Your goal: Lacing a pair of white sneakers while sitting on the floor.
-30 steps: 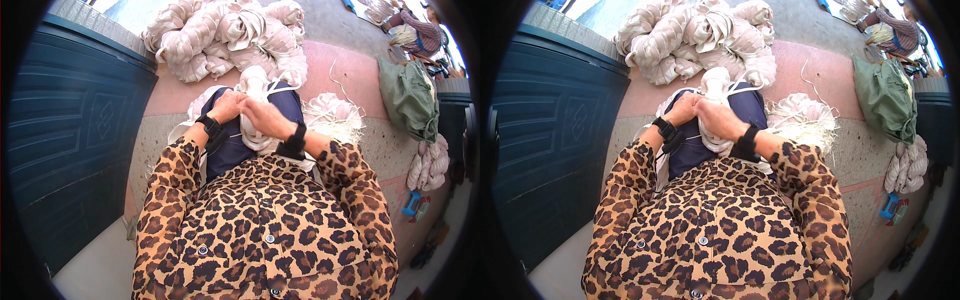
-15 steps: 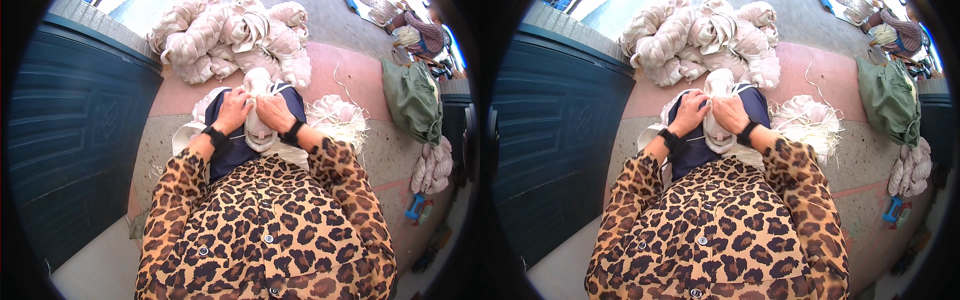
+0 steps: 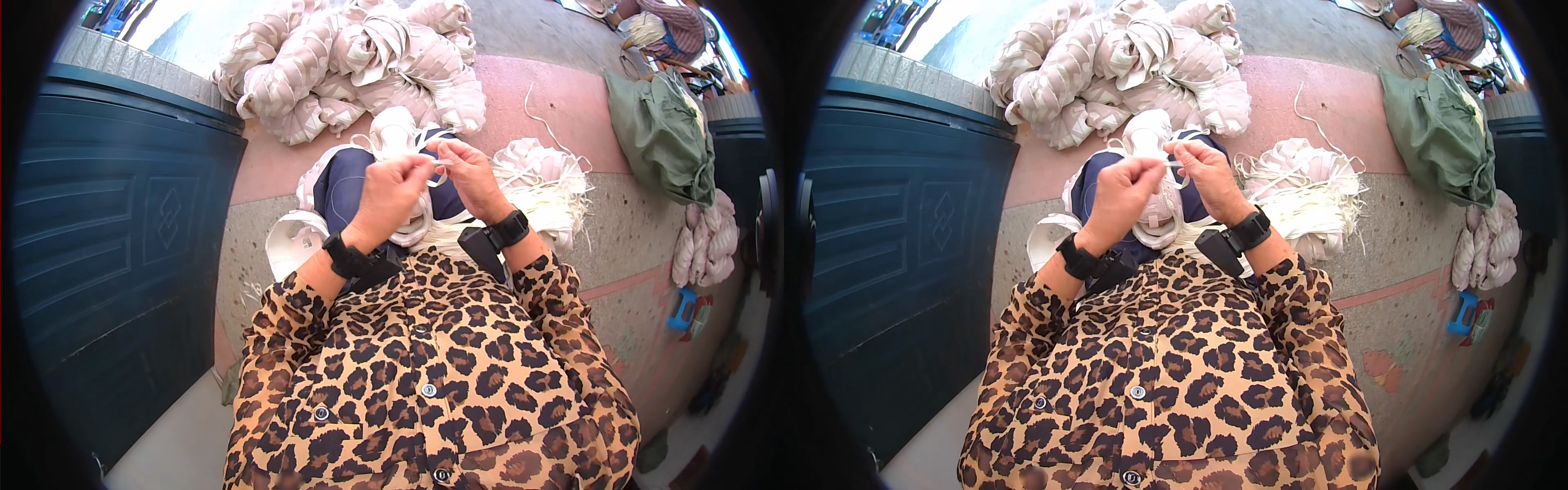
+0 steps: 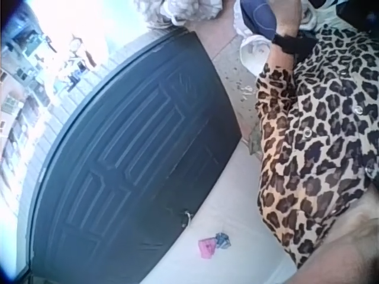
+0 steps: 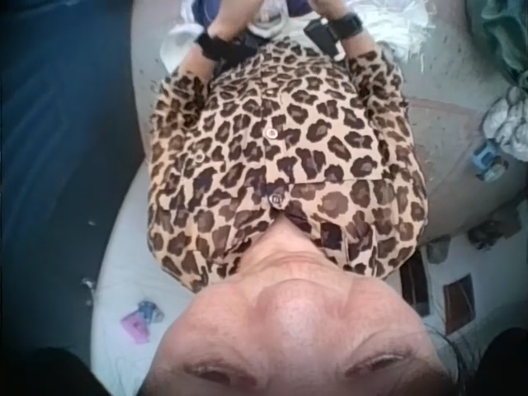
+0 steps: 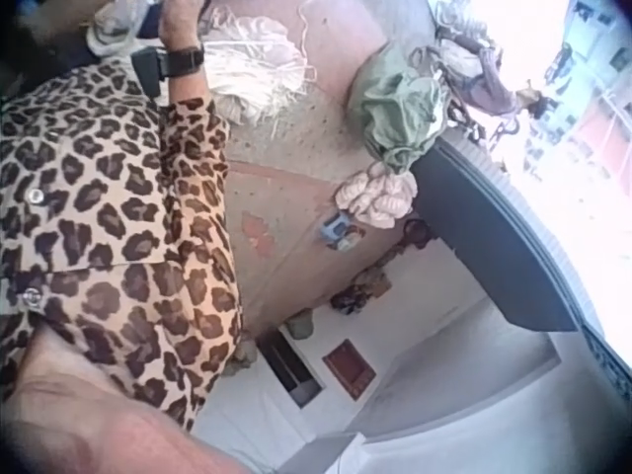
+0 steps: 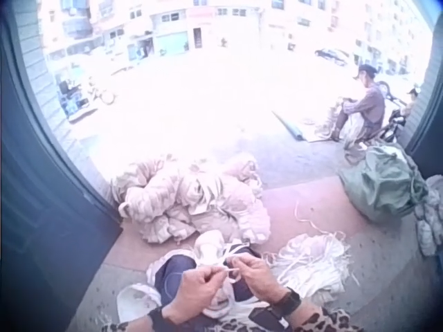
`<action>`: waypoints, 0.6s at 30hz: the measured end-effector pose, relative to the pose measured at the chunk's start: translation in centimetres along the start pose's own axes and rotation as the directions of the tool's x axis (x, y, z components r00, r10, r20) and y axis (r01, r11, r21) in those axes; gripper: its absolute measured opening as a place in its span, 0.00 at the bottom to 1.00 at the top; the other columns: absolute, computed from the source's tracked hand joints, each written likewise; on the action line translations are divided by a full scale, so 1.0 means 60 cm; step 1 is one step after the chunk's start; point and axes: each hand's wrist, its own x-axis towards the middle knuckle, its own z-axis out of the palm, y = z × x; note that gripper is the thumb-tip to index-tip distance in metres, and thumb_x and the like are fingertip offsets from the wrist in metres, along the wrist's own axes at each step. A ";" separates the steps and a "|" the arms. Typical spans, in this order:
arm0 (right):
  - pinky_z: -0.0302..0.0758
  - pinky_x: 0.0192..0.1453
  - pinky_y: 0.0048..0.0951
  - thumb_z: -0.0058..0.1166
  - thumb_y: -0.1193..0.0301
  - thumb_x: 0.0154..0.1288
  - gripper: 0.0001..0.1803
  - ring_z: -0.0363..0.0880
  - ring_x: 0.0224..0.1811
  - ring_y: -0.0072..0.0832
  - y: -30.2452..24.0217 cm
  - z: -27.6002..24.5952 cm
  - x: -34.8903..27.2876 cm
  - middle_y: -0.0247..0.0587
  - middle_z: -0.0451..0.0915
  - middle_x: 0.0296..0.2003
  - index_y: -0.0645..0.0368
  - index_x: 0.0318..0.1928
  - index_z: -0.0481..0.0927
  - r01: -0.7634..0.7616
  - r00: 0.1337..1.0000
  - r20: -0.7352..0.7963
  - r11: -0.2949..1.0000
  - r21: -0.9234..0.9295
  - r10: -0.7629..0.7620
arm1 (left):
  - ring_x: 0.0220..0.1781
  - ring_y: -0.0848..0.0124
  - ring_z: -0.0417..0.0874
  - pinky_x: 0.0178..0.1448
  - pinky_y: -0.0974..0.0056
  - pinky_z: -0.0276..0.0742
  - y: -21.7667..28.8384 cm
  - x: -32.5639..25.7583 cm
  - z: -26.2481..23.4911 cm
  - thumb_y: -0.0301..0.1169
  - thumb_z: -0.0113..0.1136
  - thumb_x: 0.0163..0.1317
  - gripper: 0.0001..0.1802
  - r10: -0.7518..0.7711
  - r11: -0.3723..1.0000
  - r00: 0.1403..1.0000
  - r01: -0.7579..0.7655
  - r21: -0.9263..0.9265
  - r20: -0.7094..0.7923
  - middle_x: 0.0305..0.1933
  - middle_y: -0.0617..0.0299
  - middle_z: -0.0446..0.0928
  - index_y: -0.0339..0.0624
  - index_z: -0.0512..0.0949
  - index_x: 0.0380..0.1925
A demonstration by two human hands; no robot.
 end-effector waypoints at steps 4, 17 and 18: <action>0.63 0.37 0.13 0.51 0.66 0.62 0.15 0.64 0.30 0.11 0.006 0.011 -0.007 0.25 0.74 0.30 0.63 0.45 0.77 0.050 0.997 0.062 0.998 -0.048 -0.047 | 0.22 0.83 0.71 0.25 0.75 0.66 -0.052 -0.001 -0.006 0.29 0.56 0.57 0.10 -0.259 0.959 0.951 0.233 -0.162 -0.167 0.20 0.65 0.75 0.32 0.78 0.32; 0.67 0.46 0.18 0.50 0.67 0.63 0.15 0.71 0.39 0.15 0.025 0.028 -0.001 0.32 0.77 0.35 0.65 0.44 0.77 0.130 0.986 0.137 0.955 -0.266 -0.097 | 0.22 0.81 0.72 0.26 0.73 0.67 -0.053 -0.008 -0.018 0.31 0.57 0.56 0.10 -0.305 0.952 0.944 0.305 -0.019 -0.126 0.21 0.62 0.76 0.33 0.78 0.33; 0.68 0.44 0.17 0.50 0.67 0.62 0.14 0.72 0.37 0.16 0.028 0.026 0.000 0.34 0.78 0.33 0.65 0.42 0.78 0.183 0.981 0.120 0.937 -0.299 -0.153 | 0.22 0.81 0.72 0.26 0.73 0.67 -0.065 -0.004 -0.023 0.31 0.57 0.56 0.10 -0.306 0.952 0.944 0.307 -0.018 -0.123 0.21 0.62 0.76 0.33 0.78 0.33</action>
